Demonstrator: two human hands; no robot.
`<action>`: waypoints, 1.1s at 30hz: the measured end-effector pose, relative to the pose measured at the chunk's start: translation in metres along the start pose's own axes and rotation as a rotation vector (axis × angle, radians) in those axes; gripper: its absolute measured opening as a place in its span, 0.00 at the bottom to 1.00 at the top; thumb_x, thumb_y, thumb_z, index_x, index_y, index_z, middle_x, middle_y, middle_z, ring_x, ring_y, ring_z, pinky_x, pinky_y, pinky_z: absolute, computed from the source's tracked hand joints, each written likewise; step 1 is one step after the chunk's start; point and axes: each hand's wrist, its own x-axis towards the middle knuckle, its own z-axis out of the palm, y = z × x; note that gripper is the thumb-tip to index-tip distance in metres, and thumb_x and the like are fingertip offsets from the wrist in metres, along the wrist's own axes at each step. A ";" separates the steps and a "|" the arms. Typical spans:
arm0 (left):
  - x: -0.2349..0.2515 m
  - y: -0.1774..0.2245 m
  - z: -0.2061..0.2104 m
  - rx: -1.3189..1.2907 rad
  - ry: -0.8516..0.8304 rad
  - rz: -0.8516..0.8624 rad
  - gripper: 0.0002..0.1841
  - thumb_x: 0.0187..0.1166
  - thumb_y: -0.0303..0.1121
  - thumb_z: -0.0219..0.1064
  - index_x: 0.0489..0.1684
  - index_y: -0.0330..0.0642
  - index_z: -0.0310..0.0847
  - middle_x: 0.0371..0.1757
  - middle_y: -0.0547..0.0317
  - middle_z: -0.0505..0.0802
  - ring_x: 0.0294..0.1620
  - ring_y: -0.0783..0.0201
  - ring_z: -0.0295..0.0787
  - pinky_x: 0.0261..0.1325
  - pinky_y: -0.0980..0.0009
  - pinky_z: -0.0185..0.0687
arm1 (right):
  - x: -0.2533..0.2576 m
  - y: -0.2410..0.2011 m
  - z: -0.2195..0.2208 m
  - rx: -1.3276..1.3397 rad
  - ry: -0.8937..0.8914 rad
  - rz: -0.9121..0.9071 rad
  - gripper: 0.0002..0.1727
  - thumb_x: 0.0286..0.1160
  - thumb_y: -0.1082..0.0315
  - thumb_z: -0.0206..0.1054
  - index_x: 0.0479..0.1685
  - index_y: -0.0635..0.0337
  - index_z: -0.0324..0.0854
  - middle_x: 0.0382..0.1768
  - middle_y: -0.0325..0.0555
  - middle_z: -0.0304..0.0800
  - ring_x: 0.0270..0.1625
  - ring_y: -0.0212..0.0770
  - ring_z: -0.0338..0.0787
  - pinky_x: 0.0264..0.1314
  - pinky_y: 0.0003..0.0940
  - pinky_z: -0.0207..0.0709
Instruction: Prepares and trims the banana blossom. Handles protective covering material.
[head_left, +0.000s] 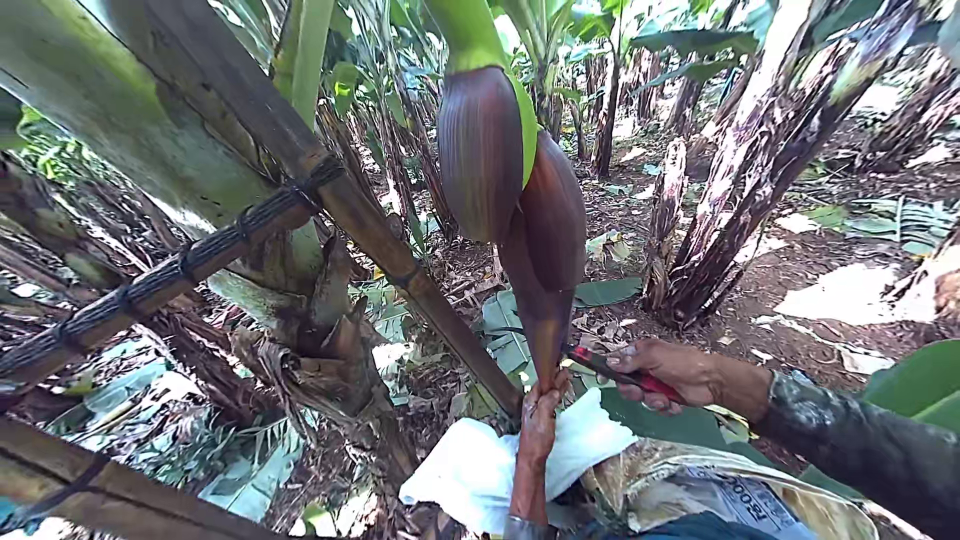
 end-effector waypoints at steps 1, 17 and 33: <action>-0.001 0.000 0.001 0.010 -0.003 -0.002 0.33 0.80 0.41 0.60 0.77 0.21 0.66 0.75 0.32 0.83 0.77 0.48 0.83 0.81 0.55 0.76 | -0.004 0.004 -0.003 0.042 -0.063 0.008 0.17 0.91 0.51 0.51 0.52 0.52 0.80 0.21 0.37 0.79 0.13 0.29 0.76 0.12 0.23 0.73; 0.004 0.014 0.056 1.414 -0.336 -0.444 0.35 0.74 0.59 0.65 0.68 0.36 0.83 0.95 0.32 0.49 0.93 0.37 0.54 0.84 0.46 0.68 | -0.075 0.055 -0.054 -1.219 0.562 -0.304 0.17 0.75 0.61 0.66 0.58 0.58 0.84 0.35 0.50 0.91 0.33 0.49 0.91 0.38 0.56 0.85; 0.060 0.142 0.052 0.986 0.373 0.206 0.75 0.54 0.55 0.88 0.97 0.40 0.25 0.95 0.36 0.50 0.91 0.44 0.59 0.86 0.47 0.66 | 0.072 0.039 -0.032 -1.712 0.627 -0.416 0.19 0.83 0.61 0.59 0.65 0.61 0.80 0.52 0.64 0.88 0.49 0.66 0.92 0.44 0.63 0.84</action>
